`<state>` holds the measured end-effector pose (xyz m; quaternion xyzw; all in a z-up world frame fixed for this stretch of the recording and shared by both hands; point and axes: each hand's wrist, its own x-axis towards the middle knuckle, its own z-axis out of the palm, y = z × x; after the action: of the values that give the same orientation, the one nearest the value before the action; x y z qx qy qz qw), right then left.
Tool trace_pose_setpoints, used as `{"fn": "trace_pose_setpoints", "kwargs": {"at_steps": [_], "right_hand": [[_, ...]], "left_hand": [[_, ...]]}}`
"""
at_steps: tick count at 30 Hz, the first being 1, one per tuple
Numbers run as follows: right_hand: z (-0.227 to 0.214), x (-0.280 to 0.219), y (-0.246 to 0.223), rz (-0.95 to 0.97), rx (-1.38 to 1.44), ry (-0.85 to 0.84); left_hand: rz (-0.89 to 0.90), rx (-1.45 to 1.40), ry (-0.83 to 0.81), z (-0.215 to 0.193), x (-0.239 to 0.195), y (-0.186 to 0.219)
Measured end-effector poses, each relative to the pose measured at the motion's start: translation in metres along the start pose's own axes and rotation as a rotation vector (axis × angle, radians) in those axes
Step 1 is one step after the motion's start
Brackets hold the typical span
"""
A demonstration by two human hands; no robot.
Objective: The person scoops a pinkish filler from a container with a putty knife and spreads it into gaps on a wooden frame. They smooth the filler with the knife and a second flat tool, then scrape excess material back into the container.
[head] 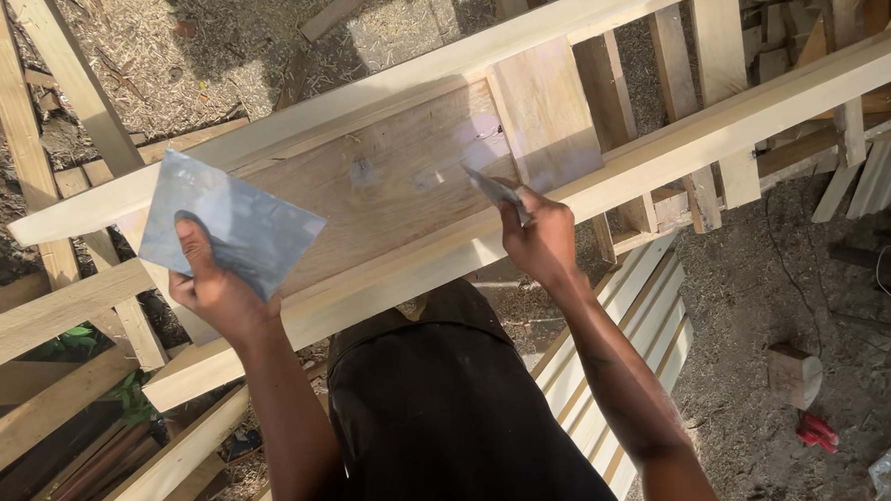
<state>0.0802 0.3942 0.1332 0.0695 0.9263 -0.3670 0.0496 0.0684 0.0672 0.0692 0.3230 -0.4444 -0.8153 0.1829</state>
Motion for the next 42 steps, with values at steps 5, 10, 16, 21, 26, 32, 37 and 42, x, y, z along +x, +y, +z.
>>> {"fn": "trace_pose_setpoints", "kwargs": {"at_steps": [5, 10, 16, 21, 26, 32, 37, 42], "right_hand": [[-0.034, 0.041, 0.052, 0.018, 0.099, 0.239], [-0.054, 0.036, 0.049, 0.027, 0.088, 0.155], [-0.067, 0.041, 0.034, 0.056, -0.143, -0.028], [-0.060, 0.036, 0.046, -0.034, 0.160, 0.012], [-0.005, 0.062, 0.085, 0.103, 0.032, 0.173], [0.051, 0.088, 0.122, 0.198, -0.205, 0.283], [0.069, 0.107, 0.126, 0.331, -0.428, 0.250], [0.094, 0.107, 0.125, 0.142, -0.645, 0.341]], "left_hand": [[-0.078, 0.078, -0.022, -0.049, 0.018, 0.011], [-0.257, 0.084, 0.016, -0.058, 0.018, -0.015], [-0.425, 0.031, -0.113, -0.013, -0.012, -0.036], [-0.467, 0.015, -0.198, 0.006, -0.024, -0.055], [-0.474, 0.001, -0.198, 0.007, -0.021, -0.073], [-0.491, 0.043, -0.151, -0.014, -0.002, -0.072], [-0.436, 0.122, -0.111, -0.037, 0.021, -0.063], [-0.405, 0.099, -0.025, -0.051, 0.044, -0.050]]}}
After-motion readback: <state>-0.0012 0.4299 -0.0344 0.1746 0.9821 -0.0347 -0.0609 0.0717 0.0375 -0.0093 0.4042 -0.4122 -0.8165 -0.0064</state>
